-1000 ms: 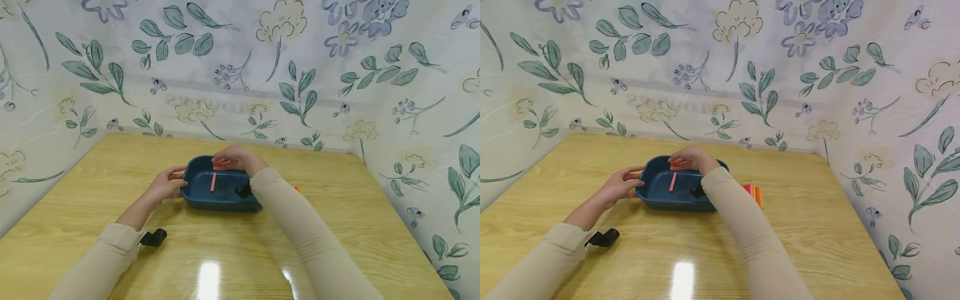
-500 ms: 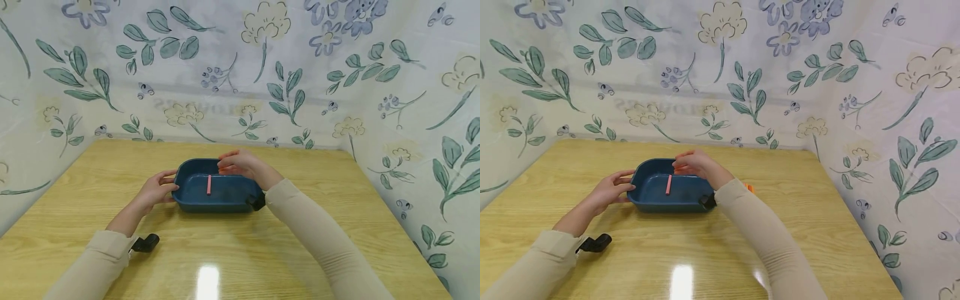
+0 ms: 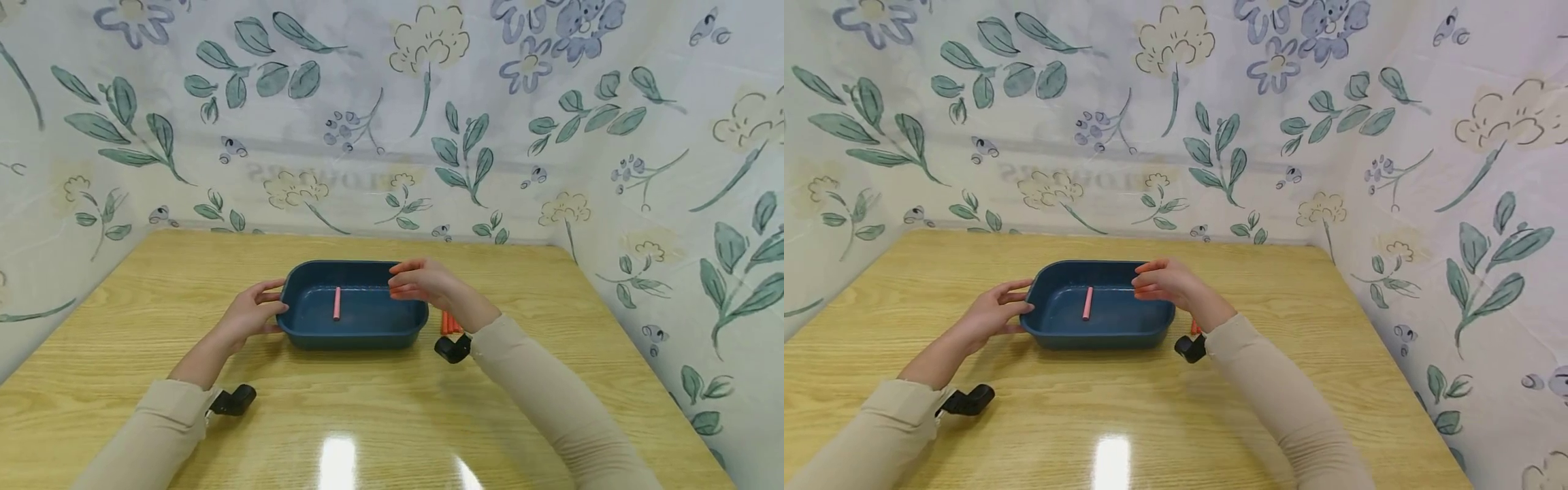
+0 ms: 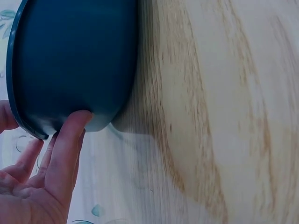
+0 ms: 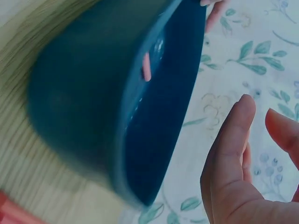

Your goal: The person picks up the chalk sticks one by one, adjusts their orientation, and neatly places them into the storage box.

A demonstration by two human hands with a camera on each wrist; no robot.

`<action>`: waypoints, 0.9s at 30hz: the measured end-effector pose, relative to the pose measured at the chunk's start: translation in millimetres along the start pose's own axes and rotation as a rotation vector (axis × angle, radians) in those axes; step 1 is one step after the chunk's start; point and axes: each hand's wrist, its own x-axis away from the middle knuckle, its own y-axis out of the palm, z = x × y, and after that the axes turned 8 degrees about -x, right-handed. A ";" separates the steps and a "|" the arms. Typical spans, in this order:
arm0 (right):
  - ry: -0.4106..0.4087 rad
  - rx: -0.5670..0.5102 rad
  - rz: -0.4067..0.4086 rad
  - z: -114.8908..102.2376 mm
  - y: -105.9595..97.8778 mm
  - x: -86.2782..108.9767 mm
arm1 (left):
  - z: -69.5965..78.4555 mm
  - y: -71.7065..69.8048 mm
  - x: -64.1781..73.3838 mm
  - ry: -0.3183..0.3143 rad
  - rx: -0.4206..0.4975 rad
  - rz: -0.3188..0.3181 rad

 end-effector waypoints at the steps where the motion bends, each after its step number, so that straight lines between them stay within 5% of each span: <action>1: -0.002 0.002 0.001 0.4 -3.3 1.4 | 0.0 -0.6 0.3 0.001 -0.001 0.003; 27: -0.009 0.138 0.115 28.7 -90.3 37.7 | -1.6 -2.1 2.8 -0.009 0.020 0.000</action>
